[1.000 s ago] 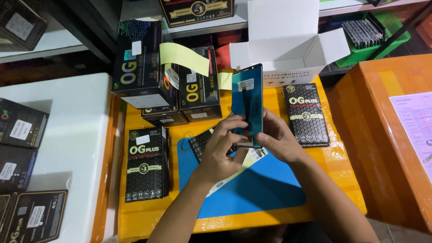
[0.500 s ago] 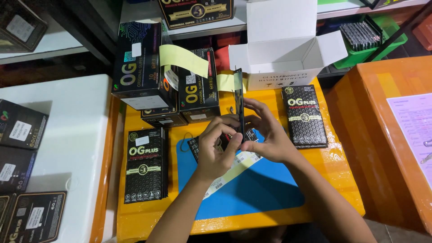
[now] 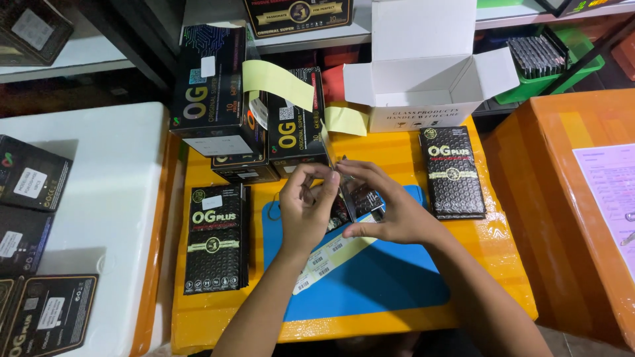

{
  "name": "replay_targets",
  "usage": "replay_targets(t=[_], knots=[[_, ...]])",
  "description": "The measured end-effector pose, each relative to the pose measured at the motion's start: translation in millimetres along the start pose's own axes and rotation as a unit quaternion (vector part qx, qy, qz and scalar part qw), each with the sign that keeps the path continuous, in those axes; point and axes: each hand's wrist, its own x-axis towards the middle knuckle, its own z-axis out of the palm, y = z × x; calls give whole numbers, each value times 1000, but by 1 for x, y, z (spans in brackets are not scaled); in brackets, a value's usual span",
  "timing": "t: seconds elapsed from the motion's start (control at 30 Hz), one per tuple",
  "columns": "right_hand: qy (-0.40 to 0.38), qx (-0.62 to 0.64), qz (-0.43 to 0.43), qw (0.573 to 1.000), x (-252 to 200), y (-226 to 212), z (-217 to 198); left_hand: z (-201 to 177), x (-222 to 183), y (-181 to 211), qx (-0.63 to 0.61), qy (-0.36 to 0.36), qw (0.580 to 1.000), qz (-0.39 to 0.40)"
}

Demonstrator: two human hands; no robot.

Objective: The person carefully aligns and applies a protective film to a smartphone screen, uses a pen to adjust the film, and then places the phone into a protective sleeve and box.

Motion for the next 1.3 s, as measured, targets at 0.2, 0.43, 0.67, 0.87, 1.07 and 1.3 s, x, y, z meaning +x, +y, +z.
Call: replay_targets(t=[0.2,0.43,0.67,0.87,1.07,1.3], knots=[[-59,-39,24,997,2,-22,1,-9,3,12,1,21,999,-25],[-89,-85,45,991,3,-29,1,-11,3,-2,20,27,999,-34],[-87,-106,37,990,2,-21,-1,-5,3,10,48,6,999,-13],[-50,-61,21,997,0,-7,-10,1,3,15,79,-78,993,38],[-20,-33,-7,999,-1,-4,-15,4,-3,7,97,-121,987,51],[102,31,-32,994,-3,20,-8,1,1,15,47,-82,995,17]])
